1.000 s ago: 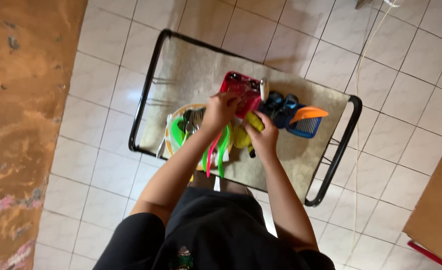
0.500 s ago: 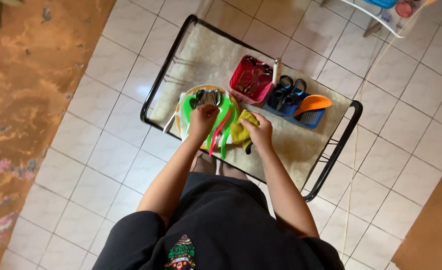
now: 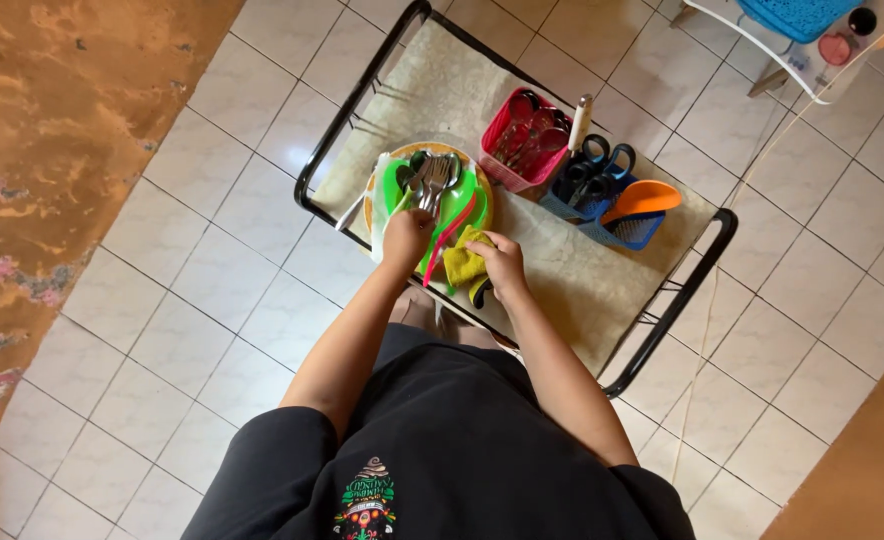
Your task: The person wipes metal spoons and forks with a yellow cloth on a small table, then places them into a red plastic container. The person repeats this process for multiple utensils throughout the clip.
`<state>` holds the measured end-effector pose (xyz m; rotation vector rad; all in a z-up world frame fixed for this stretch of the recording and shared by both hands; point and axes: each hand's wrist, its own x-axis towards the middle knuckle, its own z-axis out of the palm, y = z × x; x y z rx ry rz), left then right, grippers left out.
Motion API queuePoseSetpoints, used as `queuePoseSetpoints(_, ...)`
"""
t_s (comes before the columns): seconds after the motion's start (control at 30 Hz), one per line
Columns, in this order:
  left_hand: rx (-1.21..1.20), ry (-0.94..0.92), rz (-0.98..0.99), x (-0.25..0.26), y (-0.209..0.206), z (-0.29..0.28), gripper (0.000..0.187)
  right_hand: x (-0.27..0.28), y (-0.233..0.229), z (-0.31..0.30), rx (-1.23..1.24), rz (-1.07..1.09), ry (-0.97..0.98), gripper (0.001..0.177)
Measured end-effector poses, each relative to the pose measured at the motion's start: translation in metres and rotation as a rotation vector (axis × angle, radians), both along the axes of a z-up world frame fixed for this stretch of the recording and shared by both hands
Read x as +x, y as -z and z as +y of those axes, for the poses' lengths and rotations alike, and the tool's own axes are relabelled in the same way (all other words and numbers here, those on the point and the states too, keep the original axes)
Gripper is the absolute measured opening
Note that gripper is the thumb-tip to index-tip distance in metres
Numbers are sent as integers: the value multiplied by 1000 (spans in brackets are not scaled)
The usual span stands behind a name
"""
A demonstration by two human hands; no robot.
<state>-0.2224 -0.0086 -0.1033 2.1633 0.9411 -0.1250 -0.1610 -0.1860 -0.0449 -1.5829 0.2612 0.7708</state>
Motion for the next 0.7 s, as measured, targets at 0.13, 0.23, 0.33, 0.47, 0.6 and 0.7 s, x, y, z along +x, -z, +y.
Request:
queuePoseSetpoints(0.13, 6, 40, 44, 15, 35, 17, 20, 3, 10, 14, -2, 18, 15, 49)
queuePoseSetpoints(0.23, 36, 83, 52, 29, 35, 26, 17, 8, 30, 22, -5, 39, 63, 50)
queuePoseSetpoints(0.33, 118, 133, -38, 48, 30, 37, 19, 15, 37, 36, -15, 25, 79, 50)
queuePoseSetpoints(0.47, 407, 299, -205, 67, 45, 53, 35, 21, 30, 54, -1, 31, 38, 52)
queuePoseSetpoints(0.6, 432, 392, -304, 93, 16, 65, 34, 19, 60, 69, -24, 90, 17, 57)
queuePoseSetpoints(0.7, 405, 488, -290, 106, 22, 73, 24, 18, 60, 79, -40, 102, 35, 55)
